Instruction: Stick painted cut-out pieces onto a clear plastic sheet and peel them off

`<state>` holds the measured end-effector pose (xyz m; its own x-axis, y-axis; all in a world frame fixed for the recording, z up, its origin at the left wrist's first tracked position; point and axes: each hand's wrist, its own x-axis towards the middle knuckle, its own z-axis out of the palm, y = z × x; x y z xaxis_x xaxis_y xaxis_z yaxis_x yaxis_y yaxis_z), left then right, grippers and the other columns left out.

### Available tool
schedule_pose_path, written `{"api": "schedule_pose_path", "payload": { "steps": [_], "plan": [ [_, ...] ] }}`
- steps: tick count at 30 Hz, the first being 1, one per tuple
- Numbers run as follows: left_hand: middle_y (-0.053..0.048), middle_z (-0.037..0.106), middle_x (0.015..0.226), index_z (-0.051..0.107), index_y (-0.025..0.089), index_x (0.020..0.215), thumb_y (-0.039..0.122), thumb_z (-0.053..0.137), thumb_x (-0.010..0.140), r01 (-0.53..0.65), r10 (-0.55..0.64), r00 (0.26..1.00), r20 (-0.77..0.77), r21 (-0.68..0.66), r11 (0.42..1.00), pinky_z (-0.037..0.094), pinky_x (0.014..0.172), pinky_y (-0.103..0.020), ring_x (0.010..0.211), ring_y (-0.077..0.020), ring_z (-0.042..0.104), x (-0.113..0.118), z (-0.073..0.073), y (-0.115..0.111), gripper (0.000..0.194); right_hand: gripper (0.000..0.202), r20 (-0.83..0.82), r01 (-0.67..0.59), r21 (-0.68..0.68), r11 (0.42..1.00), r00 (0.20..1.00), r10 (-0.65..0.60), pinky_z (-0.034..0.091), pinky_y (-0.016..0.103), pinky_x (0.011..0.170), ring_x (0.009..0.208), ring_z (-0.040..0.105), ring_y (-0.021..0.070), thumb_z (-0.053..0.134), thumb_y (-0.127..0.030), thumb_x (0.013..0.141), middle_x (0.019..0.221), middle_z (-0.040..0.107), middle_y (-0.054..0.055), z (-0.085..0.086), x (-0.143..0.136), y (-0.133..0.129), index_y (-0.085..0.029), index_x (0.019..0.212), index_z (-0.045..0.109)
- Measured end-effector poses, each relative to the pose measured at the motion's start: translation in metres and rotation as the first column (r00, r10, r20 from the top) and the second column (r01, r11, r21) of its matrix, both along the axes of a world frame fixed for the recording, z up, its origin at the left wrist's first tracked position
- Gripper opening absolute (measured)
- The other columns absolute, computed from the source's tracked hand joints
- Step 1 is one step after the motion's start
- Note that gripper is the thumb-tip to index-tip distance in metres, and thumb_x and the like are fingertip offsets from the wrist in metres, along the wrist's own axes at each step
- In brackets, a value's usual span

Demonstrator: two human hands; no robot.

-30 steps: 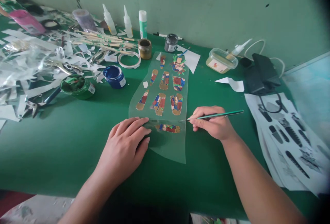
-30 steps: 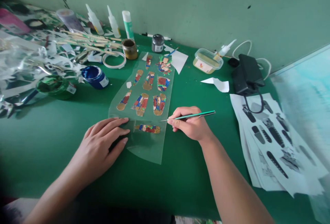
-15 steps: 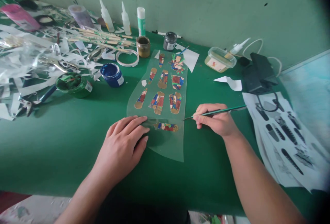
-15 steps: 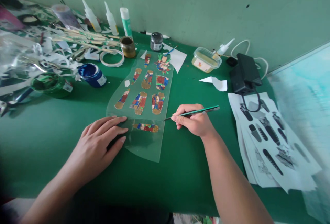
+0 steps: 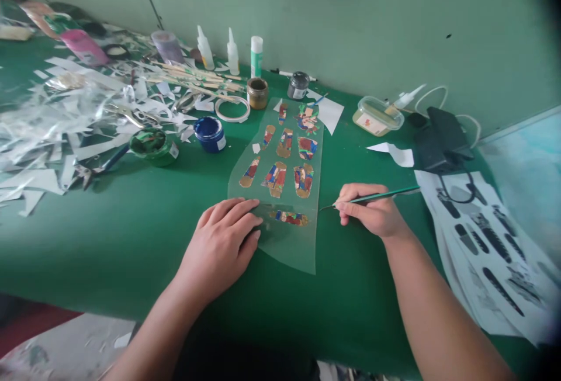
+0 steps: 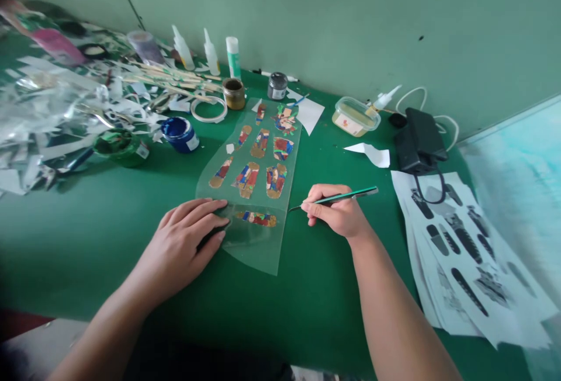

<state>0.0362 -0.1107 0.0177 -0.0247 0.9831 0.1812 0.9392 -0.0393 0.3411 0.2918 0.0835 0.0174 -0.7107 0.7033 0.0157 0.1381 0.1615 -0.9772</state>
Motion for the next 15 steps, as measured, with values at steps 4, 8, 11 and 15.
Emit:
{"api": "schedule_pose_path", "payload": {
  "steps": [4, 8, 11, 15],
  "plan": [
    [-0.005, 0.063, 0.136, 0.069, 0.023, 0.107, 0.026, 0.049, 0.097, 0.02, -0.021, 1.0, 0.024, 0.009, 1.0, 0.043, 0.105, -0.052, 0.127, -0.0287, 0.051, 0.0, 0.0, -0.002, 0.022, 0.018, -0.155, 0.1, -0.128, 0.987, 0.981, -0.12, 0.045, 0.027, 0.041, 0.048, 0.058, 0.0133, 0.078, -0.031, 0.078, 0.063, 0.06, 0.0, -0.004, -0.003, 0.003, -0.021, 0.067, 0.069],
    [-0.009, 0.057, 0.138, 0.071, 0.021, 0.107, 0.02, 0.048, 0.097, -0.031, 0.028, 0.998, 0.05, 0.058, 0.998, 0.043, 0.108, -0.052, 0.131, -0.0295, 0.046, 0.002, -0.001, -0.006, 0.025, 0.023, -0.238, 0.201, -0.241, 0.95, 0.936, -0.259, 0.037, 0.024, 0.036, 0.048, 0.051, 0.0118, 0.081, -0.044, 0.073, 0.065, 0.059, -0.001, -0.004, -0.008, 0.003, -0.024, 0.073, 0.069],
    [-0.011, 0.048, 0.141, 0.073, 0.022, 0.106, 0.017, 0.05, 0.095, -0.097, 0.09, 0.993, 0.08, 0.087, 0.991, 0.044, 0.107, -0.054, 0.132, -0.0317, 0.04, 0.003, -0.002, -0.008, 0.026, 0.027, -0.195, 0.224, -0.213, 0.951, 0.944, -0.266, 0.037, 0.025, 0.038, 0.047, 0.05, 0.0125, 0.075, -0.049, 0.079, 0.06, 0.059, -0.001, -0.006, -0.01, -0.001, -0.024, 0.085, 0.071],
    [-0.012, 0.045, 0.139, 0.074, 0.022, 0.104, 0.016, 0.051, 0.094, -0.084, 0.078, 0.994, 0.077, 0.086, 0.993, 0.045, 0.107, -0.054, 0.132, -0.0328, 0.037, 0.003, -0.003, -0.009, 0.026, 0.034, -0.096, 0.319, -0.019, 0.947, 0.943, -0.32, 0.046, 0.028, 0.044, 0.053, 0.06, 0.0157, 0.059, -0.052, 0.092, 0.067, 0.068, 0.002, -0.007, -0.016, -0.009, -0.024, 0.108, 0.067]
  ]
}}
